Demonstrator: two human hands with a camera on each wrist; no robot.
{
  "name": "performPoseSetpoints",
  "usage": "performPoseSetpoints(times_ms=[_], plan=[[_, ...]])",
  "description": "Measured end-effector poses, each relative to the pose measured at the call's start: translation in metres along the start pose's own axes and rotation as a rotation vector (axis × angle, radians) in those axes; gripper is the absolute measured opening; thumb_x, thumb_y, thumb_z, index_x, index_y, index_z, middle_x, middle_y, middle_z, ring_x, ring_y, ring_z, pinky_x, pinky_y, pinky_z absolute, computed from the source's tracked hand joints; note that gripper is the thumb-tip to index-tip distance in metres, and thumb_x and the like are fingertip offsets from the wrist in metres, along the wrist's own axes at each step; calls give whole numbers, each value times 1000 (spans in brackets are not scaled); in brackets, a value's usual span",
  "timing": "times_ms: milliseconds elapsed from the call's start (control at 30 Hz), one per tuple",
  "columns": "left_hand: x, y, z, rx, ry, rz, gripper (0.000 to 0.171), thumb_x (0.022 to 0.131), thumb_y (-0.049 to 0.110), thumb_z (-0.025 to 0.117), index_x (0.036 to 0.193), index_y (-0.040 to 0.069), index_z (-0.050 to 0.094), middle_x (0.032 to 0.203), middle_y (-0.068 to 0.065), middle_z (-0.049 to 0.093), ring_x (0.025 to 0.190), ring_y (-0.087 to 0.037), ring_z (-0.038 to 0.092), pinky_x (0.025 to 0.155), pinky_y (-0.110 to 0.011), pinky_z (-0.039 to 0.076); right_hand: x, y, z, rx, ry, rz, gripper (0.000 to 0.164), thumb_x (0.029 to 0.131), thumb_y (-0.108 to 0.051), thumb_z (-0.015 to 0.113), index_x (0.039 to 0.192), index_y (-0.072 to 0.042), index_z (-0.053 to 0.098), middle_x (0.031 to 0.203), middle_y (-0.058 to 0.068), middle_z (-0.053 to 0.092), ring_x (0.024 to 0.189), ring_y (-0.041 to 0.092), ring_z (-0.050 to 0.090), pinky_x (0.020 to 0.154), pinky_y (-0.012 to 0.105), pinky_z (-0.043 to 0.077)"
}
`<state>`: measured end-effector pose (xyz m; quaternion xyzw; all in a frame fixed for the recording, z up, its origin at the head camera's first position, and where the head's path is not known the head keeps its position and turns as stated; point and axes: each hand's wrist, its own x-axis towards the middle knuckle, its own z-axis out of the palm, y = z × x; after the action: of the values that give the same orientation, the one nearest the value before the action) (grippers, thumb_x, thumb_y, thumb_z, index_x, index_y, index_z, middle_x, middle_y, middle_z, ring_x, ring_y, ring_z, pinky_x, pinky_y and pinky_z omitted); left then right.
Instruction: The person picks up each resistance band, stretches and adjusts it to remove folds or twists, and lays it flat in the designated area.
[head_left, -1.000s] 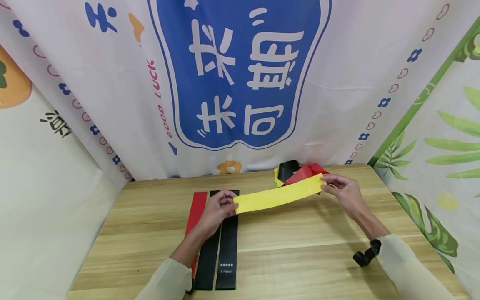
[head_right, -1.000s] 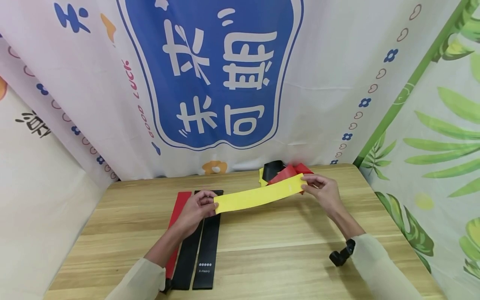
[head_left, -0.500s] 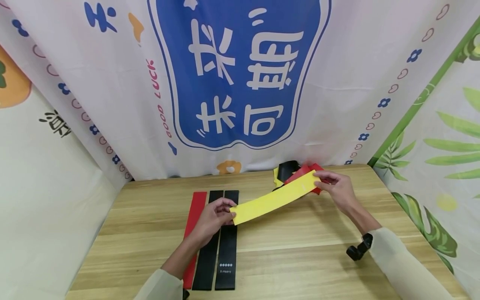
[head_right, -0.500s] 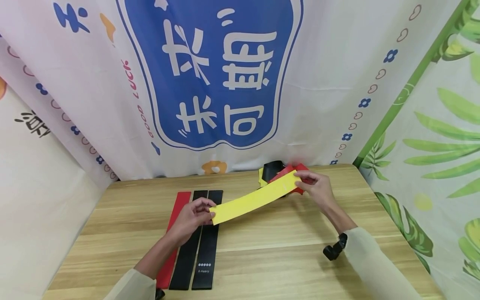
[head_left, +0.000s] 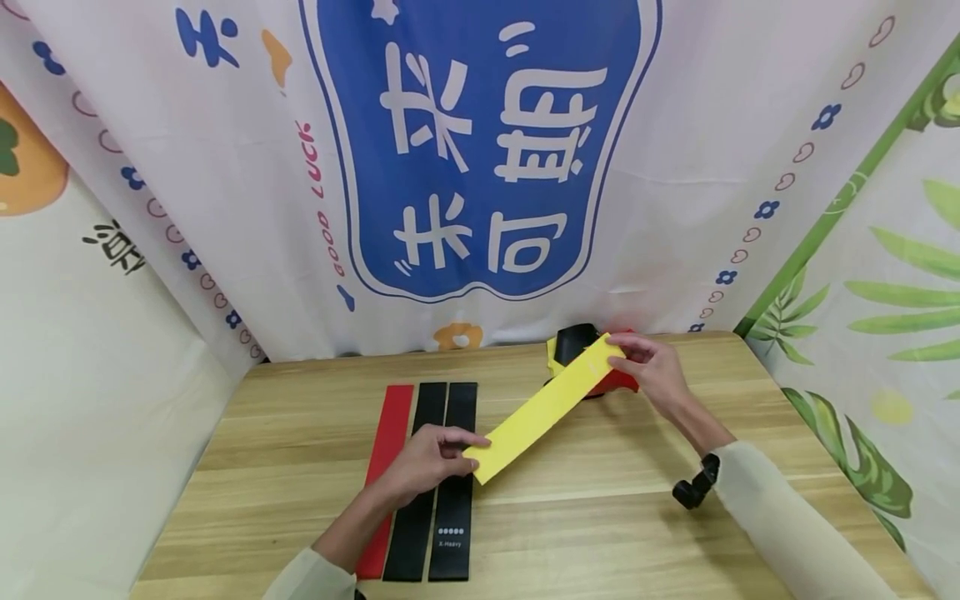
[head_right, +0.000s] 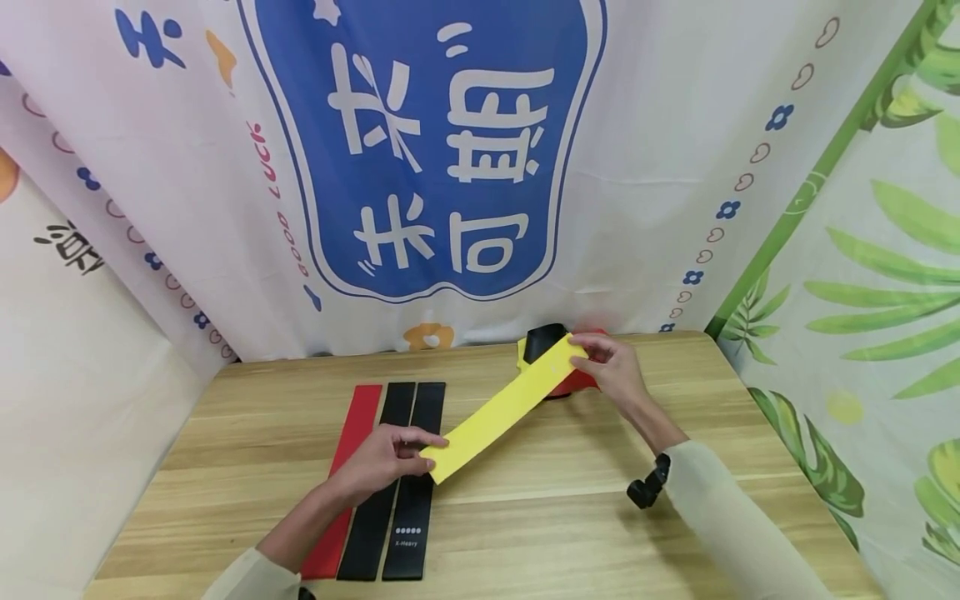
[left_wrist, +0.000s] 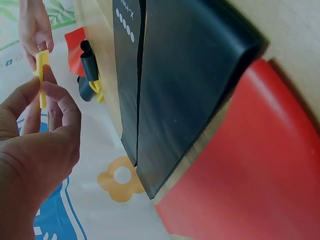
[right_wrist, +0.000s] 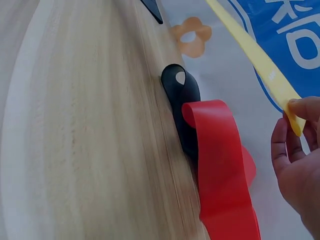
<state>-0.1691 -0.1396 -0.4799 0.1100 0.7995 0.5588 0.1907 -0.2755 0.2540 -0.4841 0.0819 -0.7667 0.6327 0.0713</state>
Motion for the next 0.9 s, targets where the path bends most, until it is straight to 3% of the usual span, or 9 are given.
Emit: performPoseSetpoints(times_ms=[133,267,433,667,900], plan=[[-3,1,1,24,-56,0,32,91,3,81,123,10,79,128,-12,71,68,-20,58,62,-22,46,4,0,8,-17,-24,-22,36,93,-1,80,128,3,73,131,16,66,96,15,63,82,15,58],[-7,1,3,27,-90,-3,32,91,3,82,122,11,80,132,-14,70,72,-25,68,70,-23,56,8,0,17,-16,-36,-35,36,93,0,80,127,4,72,128,16,65,98,13,61,81,14,56],[-11,2,6,3,-102,-13,32,92,3,81,123,9,79,132,-16,69,89,-27,78,86,-34,64,13,2,27,11,-41,-36,36,92,4,78,127,6,72,132,18,64,106,9,62,86,14,56],[-13,2,11,-40,-105,-26,28,95,7,79,123,7,79,129,-14,72,94,-22,77,84,-38,65,21,0,39,63,-49,-40,37,90,10,77,126,7,72,134,21,66,102,9,66,82,19,60],[-15,-1,13,-15,-107,-32,22,96,7,78,116,11,83,117,-7,76,93,-19,72,81,-31,64,26,-2,51,74,-56,-51,37,88,15,76,125,11,72,134,28,65,100,12,67,83,18,60]])
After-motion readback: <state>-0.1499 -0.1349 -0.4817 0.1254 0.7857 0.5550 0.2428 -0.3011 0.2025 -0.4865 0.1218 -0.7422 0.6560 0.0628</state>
